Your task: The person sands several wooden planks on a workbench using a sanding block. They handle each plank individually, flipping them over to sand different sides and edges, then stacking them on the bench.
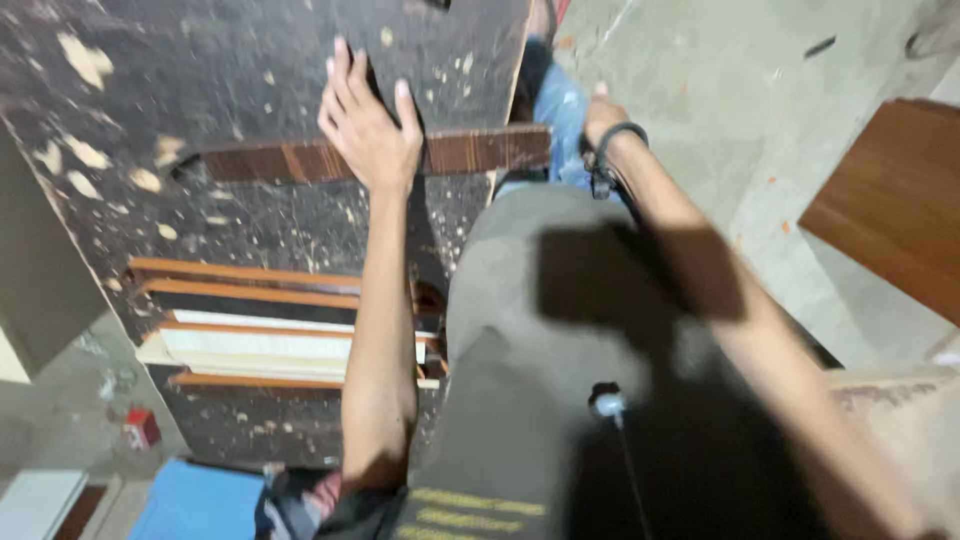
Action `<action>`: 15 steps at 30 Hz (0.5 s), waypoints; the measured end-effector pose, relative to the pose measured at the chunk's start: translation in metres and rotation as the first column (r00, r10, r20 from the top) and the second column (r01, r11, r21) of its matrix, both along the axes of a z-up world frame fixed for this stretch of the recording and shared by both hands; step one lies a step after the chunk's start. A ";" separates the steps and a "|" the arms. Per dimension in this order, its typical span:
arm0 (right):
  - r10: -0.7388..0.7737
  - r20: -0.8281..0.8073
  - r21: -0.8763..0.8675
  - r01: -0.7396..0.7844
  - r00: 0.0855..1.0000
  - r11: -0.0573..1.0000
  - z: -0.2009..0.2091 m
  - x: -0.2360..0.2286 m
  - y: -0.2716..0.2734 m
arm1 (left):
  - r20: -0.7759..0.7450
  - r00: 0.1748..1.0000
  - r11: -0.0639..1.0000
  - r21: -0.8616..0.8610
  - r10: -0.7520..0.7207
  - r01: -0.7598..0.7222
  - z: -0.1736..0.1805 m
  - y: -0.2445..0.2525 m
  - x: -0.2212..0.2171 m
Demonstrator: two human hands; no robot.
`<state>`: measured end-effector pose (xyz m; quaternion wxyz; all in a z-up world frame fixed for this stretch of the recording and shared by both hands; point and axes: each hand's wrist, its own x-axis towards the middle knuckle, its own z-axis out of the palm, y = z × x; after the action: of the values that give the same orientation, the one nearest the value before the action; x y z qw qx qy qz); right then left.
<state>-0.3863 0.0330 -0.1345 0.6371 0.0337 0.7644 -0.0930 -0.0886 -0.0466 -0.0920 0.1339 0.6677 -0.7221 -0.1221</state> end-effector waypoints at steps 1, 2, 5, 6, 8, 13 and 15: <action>-0.110 0.041 0.049 0.108 0.993 0.993 -0.012 -0.008 -0.001 | 0.008 1.000 1.000 -0.012 -0.001 0.001 0.000 -0.006 -0.001; 0.058 -0.098 -0.078 -0.065 0.993 0.995 -0.018 -0.015 0.010 | 0.027 1.000 1.000 -0.003 0.006 -0.006 0.004 0.000 0.004; 0.358 -0.604 -0.267 -0.605 0.712 0.750 -0.013 -0.047 0.048 | 0.010 1.000 0.996 -0.083 -0.024 0.025 0.012 0.007 -0.007; 0.379 -0.755 -0.240 -0.764 0.535 0.599 -0.006 -0.064 0.051 | -0.020 0.986 0.980 -0.117 -0.163 0.160 0.015 0.007 -0.021; 0.407 -0.805 -0.200 -0.843 0.432 0.500 0.007 -0.091 0.055 | -0.133 0.876 0.885 -0.100 -0.464 0.454 0.021 0.015 -0.052; 0.317 -0.509 -0.567 -0.588 0.801 0.577 0.023 -0.100 0.064 | -0.016 0.782 0.778 0.086 -0.624 0.622 0.018 0.039 -0.127; 0.120 -0.420 -0.418 -0.309 0.900 0.854 0.029 -0.099 0.060 | 0.019 0.834 0.824 0.167 -0.552 0.542 0.009 0.034 -0.141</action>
<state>-0.4858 0.0932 -0.1051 0.4723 -0.2291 0.8251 -0.2092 -0.2295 -0.0125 -0.0834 0.0171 0.4447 -0.8755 -0.1884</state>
